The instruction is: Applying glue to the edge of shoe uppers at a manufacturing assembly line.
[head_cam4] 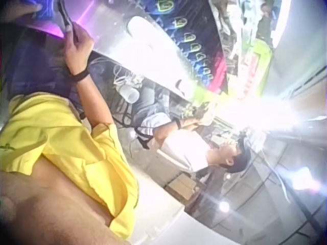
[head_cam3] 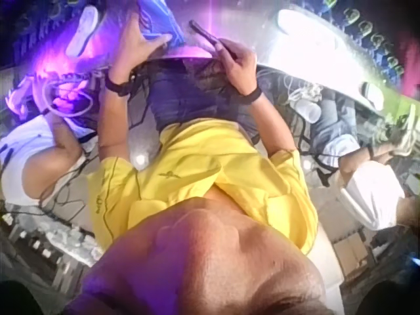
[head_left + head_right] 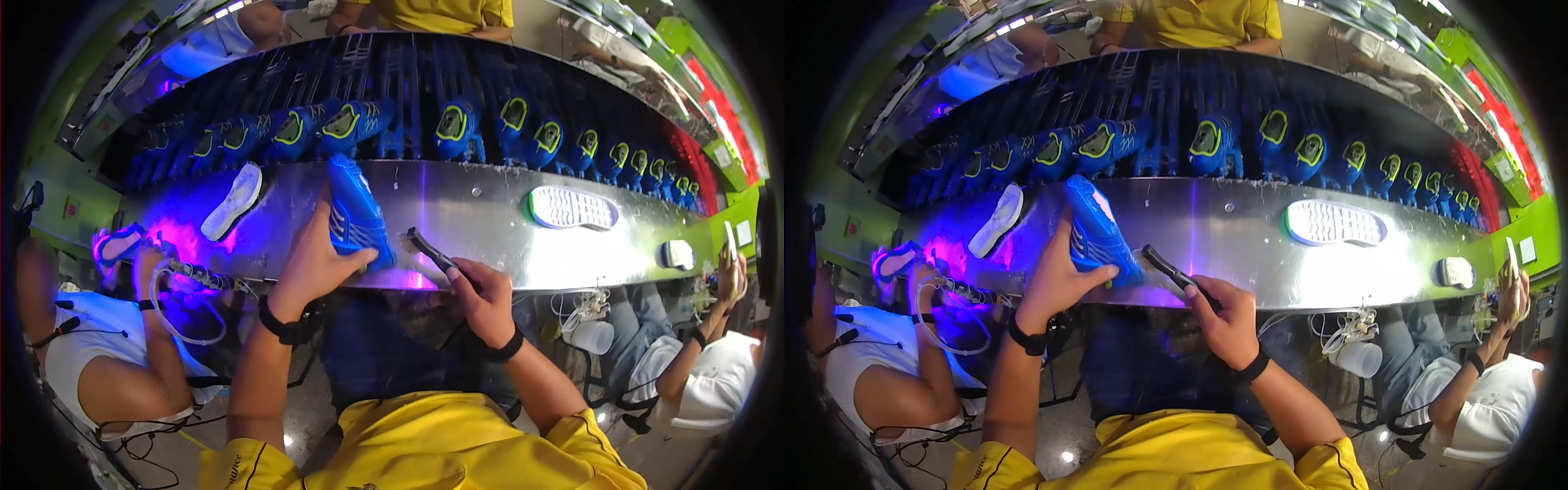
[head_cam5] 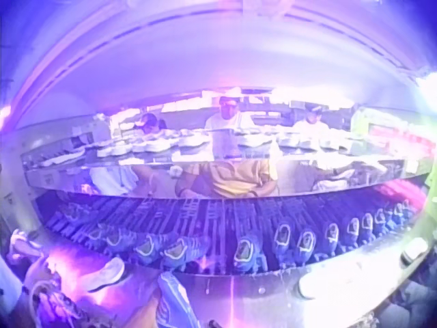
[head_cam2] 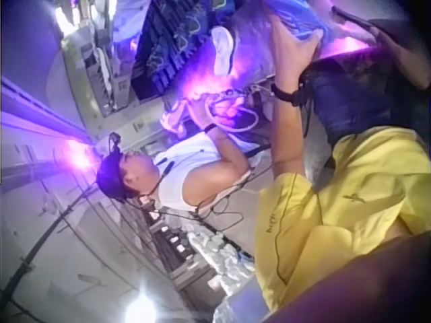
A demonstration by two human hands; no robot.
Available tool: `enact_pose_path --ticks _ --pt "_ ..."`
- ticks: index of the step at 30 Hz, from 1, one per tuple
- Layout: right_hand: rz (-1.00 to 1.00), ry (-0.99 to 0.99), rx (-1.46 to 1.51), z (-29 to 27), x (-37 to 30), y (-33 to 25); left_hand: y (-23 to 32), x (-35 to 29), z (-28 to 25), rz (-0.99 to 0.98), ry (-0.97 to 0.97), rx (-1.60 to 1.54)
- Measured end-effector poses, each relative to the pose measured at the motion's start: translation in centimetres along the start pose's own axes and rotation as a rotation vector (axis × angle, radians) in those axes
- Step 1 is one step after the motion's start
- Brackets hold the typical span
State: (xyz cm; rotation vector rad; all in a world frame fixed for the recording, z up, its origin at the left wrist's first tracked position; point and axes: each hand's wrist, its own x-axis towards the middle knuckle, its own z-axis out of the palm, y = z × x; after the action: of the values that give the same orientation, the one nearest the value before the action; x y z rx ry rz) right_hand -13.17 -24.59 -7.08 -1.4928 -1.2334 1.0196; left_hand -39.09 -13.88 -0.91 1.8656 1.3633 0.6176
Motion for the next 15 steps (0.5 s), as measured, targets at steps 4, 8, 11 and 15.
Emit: enact_pose_path --ticks 4,8,11,15 --pt "0.059 -0.036 0.269 -1.7 -0.5 -2.6 0.1 -3.5 1.4 0.112 -0.046 -0.229" --pt "0.008 -0.068 0.201 -3.4 0.0 -6.2 2.0 -6.3 2.2 0.165 -0.119 -0.256" --pt "-0.041 -0.072 0.103 -4.4 0.4 -6.1 2.5 -7.7 2.6 0.184 -0.162 -0.178" --pt "-0.105 -0.088 0.047 -5.2 0.4 -5.6 3.8 -8.3 2.7 0.182 -0.213 -0.221"
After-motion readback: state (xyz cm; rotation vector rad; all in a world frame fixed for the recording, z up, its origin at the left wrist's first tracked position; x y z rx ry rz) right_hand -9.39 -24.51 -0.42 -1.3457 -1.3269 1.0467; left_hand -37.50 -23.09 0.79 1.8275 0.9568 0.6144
